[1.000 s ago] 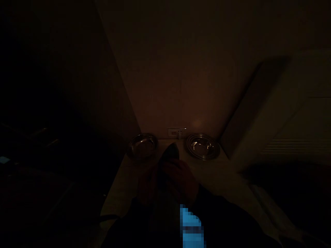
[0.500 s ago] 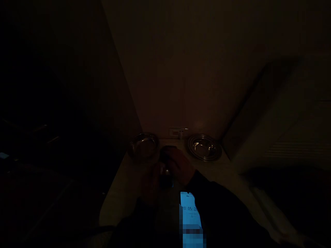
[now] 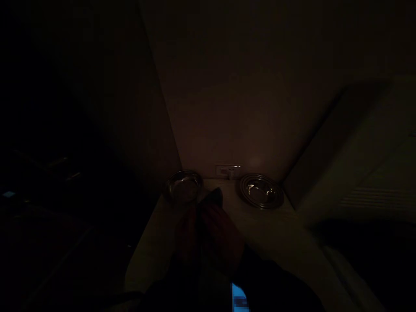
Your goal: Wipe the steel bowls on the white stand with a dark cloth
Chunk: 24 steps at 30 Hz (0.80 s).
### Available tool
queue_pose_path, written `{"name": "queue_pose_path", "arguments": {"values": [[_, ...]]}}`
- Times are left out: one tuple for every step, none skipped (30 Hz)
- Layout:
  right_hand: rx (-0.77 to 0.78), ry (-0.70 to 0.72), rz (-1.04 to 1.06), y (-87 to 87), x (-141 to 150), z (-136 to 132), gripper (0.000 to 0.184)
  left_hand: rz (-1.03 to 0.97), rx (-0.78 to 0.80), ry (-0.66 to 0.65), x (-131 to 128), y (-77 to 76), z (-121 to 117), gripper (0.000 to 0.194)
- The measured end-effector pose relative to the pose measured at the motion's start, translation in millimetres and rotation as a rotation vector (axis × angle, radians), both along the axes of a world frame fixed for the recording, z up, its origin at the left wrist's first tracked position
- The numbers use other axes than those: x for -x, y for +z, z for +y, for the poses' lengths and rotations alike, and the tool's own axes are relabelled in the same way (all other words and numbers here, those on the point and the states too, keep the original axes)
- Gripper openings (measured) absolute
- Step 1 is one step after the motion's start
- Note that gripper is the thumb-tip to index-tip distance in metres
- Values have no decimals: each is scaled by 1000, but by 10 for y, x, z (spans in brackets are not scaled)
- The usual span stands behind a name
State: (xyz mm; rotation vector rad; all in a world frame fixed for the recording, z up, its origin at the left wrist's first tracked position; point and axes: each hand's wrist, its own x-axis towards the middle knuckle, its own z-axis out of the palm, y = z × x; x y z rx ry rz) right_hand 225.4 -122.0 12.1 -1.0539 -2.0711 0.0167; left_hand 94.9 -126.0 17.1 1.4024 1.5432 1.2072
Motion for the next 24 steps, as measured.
{"name": "queue_pose_path", "arguments": {"values": [[-10,33,-18,-24,-13,-7,46,8,16,10,-24,3,-7,30],[-5,70,-22,-44,-30,-5,46,12,34,17,-52,13,-15,30],[77,11,29,-55,-49,6,43,10,53,19,-81,29,-24,31],[162,-46,86,-57,-68,20,40,-1,78,21,-109,51,-34,34],[225,-80,135,-54,-85,35,38,-12,110,25,-134,78,-44,38],[242,-77,152,-48,-100,46,38,-24,141,31,-155,106,-55,42],[192,-46,144,-43,-114,53,40,-32,167,35,-171,132,-66,43],[163,-12,133,-41,-128,57,43,-41,186,36,-185,153,-79,43],[149,-1,137,-43,-142,61,43,-50,195,27,-196,168,-94,43],[179,16,143,-48,-157,65,42,-63,200,15,-206,175,-110,41],[236,-30,195,-56,-172,70,39,-82,203,7,-214,176,-125,41],[296,-84,253,-64,-185,71,36,-101,206,-1,-219,172,-137,42],[328,-98,278,-73,-195,68,36,-115,203,2,-222,164,-145,43],[298,-83,275,-79,-201,59,37,-118,196,18,-221,156,-149,44],[239,-36,236,-84,-203,46,39,-117,189,33,-216,148,-149,46],[184,20,191,-87,-200,31,43,-114,185,43,-209,142,-146,47],[157,53,168,-86,-195,16,44,-111,184,38,-201,137,-141,47],[184,70,155,-84,-186,4,43,-112,184,24,-193,134,-137,47],[229,14,207,-81,-173,-7,40,-112,189,13,-186,132,-133,47],[288,-37,256,-78,-156,-16,38,-112,197,5,-182,131,-130,46],[306,-35,273,-77,-136,-22,38,-104,201,16,-179,128,-129,46],[261,-4,269,-80,-118,-21,40,-89,200,39,-178,123,-129,45],[241,31,264,-87,-105,-8,44,-72,200,54,-178,117,-132,45],[213,71,262,-101,-105,23,47,-60,203,63,-178,112,-137,44]]}}
